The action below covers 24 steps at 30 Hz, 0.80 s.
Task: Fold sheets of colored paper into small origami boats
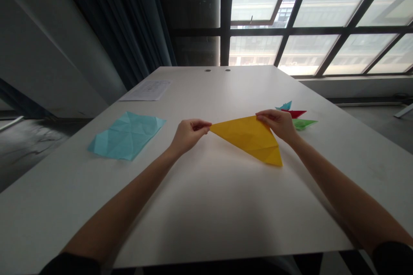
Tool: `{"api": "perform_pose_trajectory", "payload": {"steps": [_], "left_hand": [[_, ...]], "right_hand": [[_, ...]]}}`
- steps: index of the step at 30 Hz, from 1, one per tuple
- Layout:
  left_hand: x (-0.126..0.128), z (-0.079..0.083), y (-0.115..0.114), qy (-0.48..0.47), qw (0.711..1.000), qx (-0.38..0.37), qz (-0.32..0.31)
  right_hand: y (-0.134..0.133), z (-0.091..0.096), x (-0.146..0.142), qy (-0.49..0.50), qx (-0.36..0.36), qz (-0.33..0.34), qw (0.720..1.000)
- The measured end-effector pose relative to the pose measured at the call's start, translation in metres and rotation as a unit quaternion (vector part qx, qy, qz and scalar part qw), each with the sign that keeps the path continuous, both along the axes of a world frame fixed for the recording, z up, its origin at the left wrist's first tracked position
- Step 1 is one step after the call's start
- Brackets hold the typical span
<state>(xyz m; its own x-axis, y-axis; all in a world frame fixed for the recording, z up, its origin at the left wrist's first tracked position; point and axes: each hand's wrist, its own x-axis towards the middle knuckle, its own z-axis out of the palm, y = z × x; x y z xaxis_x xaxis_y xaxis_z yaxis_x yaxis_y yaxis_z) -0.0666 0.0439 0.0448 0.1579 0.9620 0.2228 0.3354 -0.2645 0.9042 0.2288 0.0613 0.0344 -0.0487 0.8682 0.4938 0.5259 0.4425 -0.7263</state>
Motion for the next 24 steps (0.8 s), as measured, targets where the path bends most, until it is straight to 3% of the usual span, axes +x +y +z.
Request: {"api": "perform_pose_trajectory", "payload": {"steps": [6, 13, 18, 24], "left_hand": [[-0.01, -0.019, 0.012, 0.213, 0.977, -0.012, -0.02], [-0.01, -0.049, 0.017, 0.437, 0.882, 0.16, -0.068], [-0.01, -0.053, 0.015, 0.483, 0.854, 0.181, -0.066], [0.004, -0.046, 0.01, 0.508, 0.832, 0.22, -0.016]], "right_hand": [[0.005, -0.024, -0.01, -0.136, -0.098, 0.047, 0.985], [0.003, -0.05, -0.026, -0.185, -0.097, 0.068, 0.976], [0.003, -0.056, -0.025, -0.193, -0.059, 0.128, 0.971], [0.003, -0.058, -0.022, -0.209, -0.021, 0.137, 0.968]]}}
